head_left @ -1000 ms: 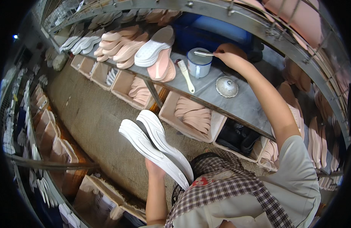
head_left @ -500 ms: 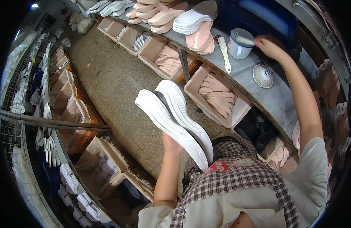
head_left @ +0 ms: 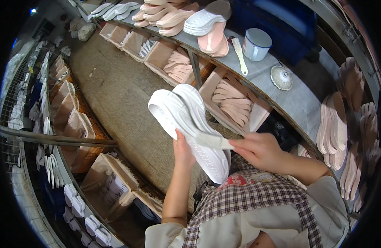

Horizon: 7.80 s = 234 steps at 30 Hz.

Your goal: The person retrieves white slippers from a cloth bag, places them in a crate, then uses a brush to clean the soles and uppers of several slippers. The person repeatedly picks up slippers, brushes them, and places them back on the shelf.

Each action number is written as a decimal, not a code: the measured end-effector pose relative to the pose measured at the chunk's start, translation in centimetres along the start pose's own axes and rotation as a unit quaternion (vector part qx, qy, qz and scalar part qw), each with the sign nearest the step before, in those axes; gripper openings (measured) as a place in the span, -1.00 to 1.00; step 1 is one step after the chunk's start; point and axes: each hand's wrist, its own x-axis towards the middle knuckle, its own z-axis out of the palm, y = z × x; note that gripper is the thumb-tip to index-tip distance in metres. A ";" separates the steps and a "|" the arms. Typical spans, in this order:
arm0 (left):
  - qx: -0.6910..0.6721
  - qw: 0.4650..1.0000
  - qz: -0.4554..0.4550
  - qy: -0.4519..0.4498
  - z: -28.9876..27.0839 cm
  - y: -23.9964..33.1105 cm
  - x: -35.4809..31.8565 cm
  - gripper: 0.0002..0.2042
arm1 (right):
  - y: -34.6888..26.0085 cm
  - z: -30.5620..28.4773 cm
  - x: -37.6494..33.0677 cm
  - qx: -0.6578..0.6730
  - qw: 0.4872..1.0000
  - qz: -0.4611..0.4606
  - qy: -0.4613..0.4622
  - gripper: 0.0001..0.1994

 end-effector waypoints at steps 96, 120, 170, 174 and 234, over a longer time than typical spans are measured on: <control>0.018 0.998 -0.045 -0.050 0.8 -0.4 -1.6 -0.41 | 1.8 -2.7 5.5 -0.140 0.949 -0.237 0.153 -0.80; -0.067 0.990 -0.018 -0.126 0.6 -0.4 -1.8 -0.52 | 0.3 -1.7 3.9 -0.079 0.955 -0.251 0.135 -0.79; 0.107 0.988 -0.065 0.089 2.4 0.5 -1.8 -0.43 | 14.3 -13.5 10.4 -0.208 0.918 0.156 0.299 -0.75; -0.003 0.996 -0.068 0.052 1.1 -0.1 -1.3 -0.45 | 16.9 -15.6 14.6 -0.282 0.903 0.295 0.135 -0.70; -0.144 0.972 -0.026 -0.182 -2.3 0.0 -1.4 -0.55 | 1.3 0.0 4.9 -0.133 0.953 -0.256 0.092 -0.79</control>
